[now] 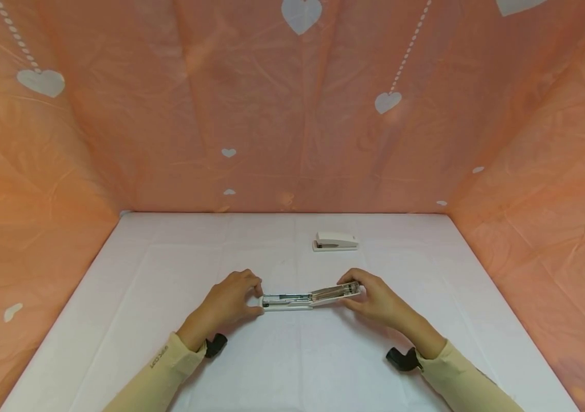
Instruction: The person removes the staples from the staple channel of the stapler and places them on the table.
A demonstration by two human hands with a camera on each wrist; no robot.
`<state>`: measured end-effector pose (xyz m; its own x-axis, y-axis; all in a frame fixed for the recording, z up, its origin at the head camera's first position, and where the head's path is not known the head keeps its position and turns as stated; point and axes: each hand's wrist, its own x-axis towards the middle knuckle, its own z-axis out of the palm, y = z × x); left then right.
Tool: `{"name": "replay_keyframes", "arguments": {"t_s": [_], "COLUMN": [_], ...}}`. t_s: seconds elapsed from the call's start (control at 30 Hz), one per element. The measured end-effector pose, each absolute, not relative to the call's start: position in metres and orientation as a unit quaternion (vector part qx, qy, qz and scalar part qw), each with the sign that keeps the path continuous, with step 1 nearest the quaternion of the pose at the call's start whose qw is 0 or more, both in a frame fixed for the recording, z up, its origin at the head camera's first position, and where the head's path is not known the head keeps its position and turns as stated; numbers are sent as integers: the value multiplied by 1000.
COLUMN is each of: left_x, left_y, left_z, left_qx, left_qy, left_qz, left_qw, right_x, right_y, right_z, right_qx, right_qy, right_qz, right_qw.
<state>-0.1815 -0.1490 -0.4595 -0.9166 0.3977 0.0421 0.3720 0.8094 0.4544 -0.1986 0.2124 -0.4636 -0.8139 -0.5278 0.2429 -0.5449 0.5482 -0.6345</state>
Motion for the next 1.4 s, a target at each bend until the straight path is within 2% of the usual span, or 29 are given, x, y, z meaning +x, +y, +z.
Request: {"name": "replay_keyframes", "arguments": {"t_s": [0.4,0.5,0.7,0.87,1.2,1.4], "left_x": [-184,-184,-184,-183,-183,-183], "left_y": [-149,-149,-149,-149,-149,-148], "left_z": [-463,-463,-460,-459,-461,-462], "left_qx": [200,200,204,205,197,192], "left_qy": [953,952,952,951,953,954], "left_qz": [227,228,227,228,227,229], "left_qw": [28,28,27,32,30,34], "right_x": [-198,-198,-200,-198,-195,-197], "right_y": [213,208,189,172,142,129], "right_z": [-458,-456,-453,-451,-453,-460], "right_qx": [317,335,353,357,371,398], "right_qy": [-883,-874,-866,-859,-854,-853], "right_qz": [345,352,349,355,361,335], "right_qw": [-27,-11,57,85,44,44]}}
